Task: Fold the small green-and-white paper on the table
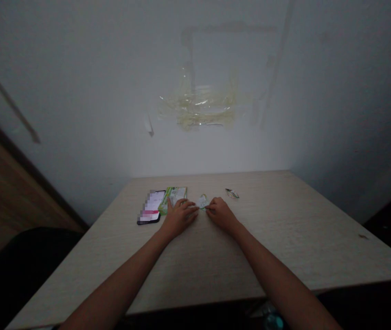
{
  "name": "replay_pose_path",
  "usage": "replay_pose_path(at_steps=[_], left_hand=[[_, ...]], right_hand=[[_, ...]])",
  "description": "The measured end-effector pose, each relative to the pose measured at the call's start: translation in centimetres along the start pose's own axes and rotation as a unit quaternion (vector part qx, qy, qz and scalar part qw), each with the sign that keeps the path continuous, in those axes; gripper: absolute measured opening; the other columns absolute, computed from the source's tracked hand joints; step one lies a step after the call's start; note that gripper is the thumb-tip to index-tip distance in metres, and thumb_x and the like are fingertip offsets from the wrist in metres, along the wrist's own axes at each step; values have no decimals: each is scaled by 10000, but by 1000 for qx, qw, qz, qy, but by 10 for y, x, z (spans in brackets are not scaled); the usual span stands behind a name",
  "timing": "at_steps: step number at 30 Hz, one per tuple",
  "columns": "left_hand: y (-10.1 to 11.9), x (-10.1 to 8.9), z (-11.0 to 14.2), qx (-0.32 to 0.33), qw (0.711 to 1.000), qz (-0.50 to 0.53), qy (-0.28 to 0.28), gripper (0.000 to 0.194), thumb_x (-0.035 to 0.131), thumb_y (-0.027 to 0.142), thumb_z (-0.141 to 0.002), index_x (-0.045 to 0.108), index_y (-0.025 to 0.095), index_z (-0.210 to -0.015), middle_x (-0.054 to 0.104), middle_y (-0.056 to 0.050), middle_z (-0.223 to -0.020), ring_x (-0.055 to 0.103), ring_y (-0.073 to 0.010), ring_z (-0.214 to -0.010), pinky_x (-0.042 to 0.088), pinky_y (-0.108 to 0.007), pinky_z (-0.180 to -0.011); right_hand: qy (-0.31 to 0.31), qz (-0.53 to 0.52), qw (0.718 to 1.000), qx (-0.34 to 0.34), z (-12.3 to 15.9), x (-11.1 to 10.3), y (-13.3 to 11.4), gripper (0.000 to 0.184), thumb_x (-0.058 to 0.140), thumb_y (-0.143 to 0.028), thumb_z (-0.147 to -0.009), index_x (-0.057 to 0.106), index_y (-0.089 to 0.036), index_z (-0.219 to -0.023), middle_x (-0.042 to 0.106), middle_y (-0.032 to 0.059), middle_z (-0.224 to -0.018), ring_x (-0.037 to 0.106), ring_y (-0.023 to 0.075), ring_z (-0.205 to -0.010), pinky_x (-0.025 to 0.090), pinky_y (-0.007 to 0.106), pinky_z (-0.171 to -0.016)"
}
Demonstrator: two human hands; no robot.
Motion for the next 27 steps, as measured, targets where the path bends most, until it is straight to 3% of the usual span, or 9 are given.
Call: replay_pose_path(at_steps=[3,10,20,27], left_hand=[[0,2,0,13,1000,17,-13,280,518,447,-940,656,403,-1180,668,17,-1269,443,-300,-1319,-99,-771,-1073],[-4,8,-1,3,999,13,-31,285,480,454,-954,675,395,-1154,664,14,-1288,421,-316,-1359,-94,-800,-1048],[-6,8,-1,-23,999,29,-9,168,576,380,-910,702,321,-1005,680,-1,-1248,441,-303,-1342,-85,-781,-1067],[-7,8,-2,-36,997,64,-37,159,589,362,-900,675,314,-1024,666,5,-1281,425,-296,-1353,-127,-795,-1035]], right_hand=[[-1,-23,999,-29,1,2,-6,207,616,-161,-858,762,-186,-1002,653,95,-930,583,204,-938,496,357,-879],[-13,-69,995,-66,1,4,-4,306,591,-72,-819,754,-245,-1012,688,88,-1167,569,227,-1175,449,455,-1032],[-20,-99,993,-66,-1,-6,-10,300,582,-91,-808,748,-248,-1001,744,56,-990,641,207,-1035,500,396,-950],[16,-33,999,-32,-1,-4,1,402,560,-78,-804,685,-178,-1173,679,111,-1143,567,234,-1115,442,431,-1026]])
Point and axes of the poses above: each hand's wrist, its own z-axis away from the middle knuckle, its own x-axis out of the palm, y = z × x, the point moved 4 cm from there along -z, towards the middle knuckle
